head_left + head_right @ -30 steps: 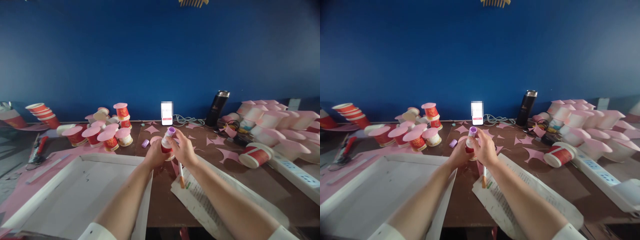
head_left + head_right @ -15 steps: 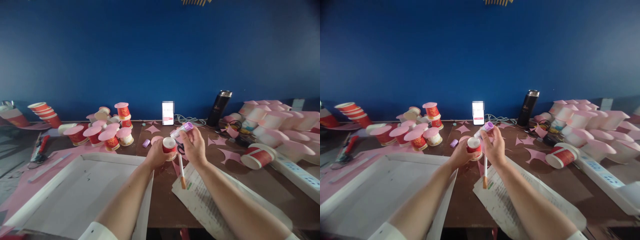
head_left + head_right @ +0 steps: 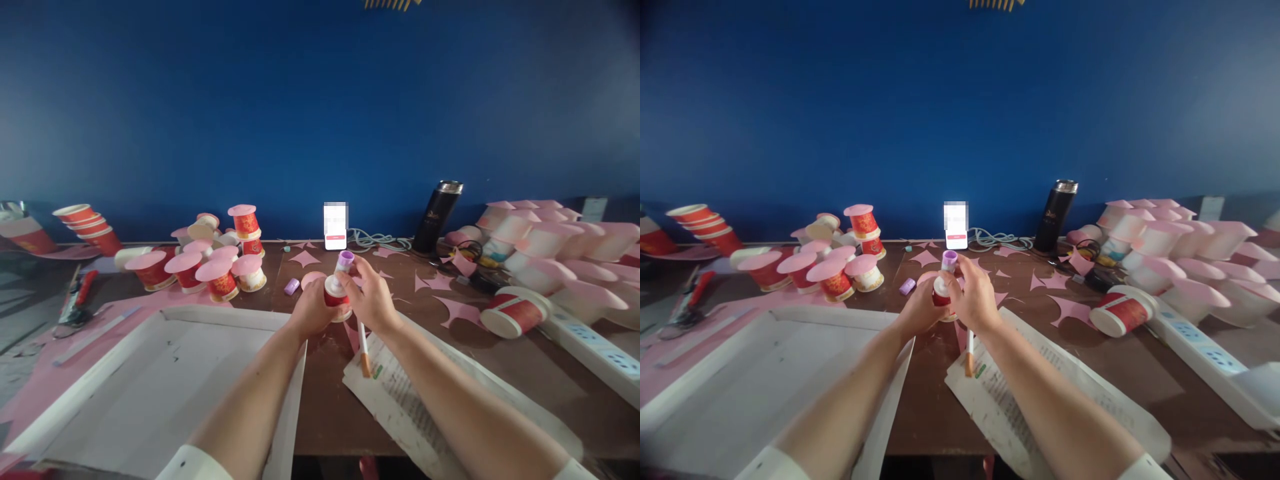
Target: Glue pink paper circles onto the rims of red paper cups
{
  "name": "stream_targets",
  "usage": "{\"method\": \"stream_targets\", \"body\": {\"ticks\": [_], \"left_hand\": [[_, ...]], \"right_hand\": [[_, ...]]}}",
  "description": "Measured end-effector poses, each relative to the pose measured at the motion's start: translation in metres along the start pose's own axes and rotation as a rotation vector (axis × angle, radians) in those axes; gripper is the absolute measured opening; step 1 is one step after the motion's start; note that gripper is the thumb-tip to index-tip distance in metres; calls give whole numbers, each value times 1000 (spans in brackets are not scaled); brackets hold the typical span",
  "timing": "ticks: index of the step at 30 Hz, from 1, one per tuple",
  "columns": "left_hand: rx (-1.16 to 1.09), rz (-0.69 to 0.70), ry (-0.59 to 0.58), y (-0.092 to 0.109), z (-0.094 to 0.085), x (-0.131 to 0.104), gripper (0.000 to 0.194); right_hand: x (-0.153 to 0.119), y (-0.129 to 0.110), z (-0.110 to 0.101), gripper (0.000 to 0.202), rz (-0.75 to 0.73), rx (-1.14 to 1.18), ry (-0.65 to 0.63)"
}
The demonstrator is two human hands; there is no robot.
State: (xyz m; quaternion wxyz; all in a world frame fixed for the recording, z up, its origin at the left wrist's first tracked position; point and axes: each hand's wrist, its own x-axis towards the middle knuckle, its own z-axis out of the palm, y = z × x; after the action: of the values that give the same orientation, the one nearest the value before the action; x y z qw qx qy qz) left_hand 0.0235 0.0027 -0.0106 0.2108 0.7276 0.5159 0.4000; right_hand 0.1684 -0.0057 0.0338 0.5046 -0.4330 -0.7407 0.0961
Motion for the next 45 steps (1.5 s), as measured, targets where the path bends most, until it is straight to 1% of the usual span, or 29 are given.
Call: {"method": "stream_targets", "body": {"ticks": [3,6,8,11,13,16,18,21,23,27,29,31,33,37,41,45], "left_hand": [[5,16,2,-1,0,0,37],[2,15,3,1,0,-1,34],[-8,7,9,2,0,-2,34],[-9,13,14,3,0,-2,37],[-5,21,0,2,0,-1,37],[5,15,-11,2,0,-1,35],[16,7,-2,2,0,-2,37],[29,-1,-15,1,0,-2,45],[38,-4,-29,2,0,-2,46],[45,13,-32,5,-1,-2,41],[37,10,-24,7,-1,-3,43],[32,-2,-18,9,-2,-4,46],[27,-9,-23,9,-2,-5,46],[9,-12,-44,10,-2,-5,44],[-3,-8,-35,10,-1,-4,41],[4,33,-31,8,0,-3,36]], "right_hand": [[0,-2,2,32,-8,15,-28],[0,-2,2,29,-66,-90,7],[0,-1,0,30,-66,-115,29],[0,0,-1,32,-32,-43,15],[-1,0,-1,32,-38,-8,7],[0,-1,0,30,-68,-45,24],[0,-1,0,29,-48,-73,32],[0,-1,-1,29,19,-46,17],[-2,-1,-2,29,32,-33,21],[-3,2,-1,30,39,25,110],[-2,5,-2,31,51,71,173],[0,9,-4,31,53,85,208],[3,12,-5,32,49,67,186],[4,15,-4,33,24,-16,89],[5,12,-2,33,-36,-84,112],[4,7,2,34,-66,-82,86]]}}
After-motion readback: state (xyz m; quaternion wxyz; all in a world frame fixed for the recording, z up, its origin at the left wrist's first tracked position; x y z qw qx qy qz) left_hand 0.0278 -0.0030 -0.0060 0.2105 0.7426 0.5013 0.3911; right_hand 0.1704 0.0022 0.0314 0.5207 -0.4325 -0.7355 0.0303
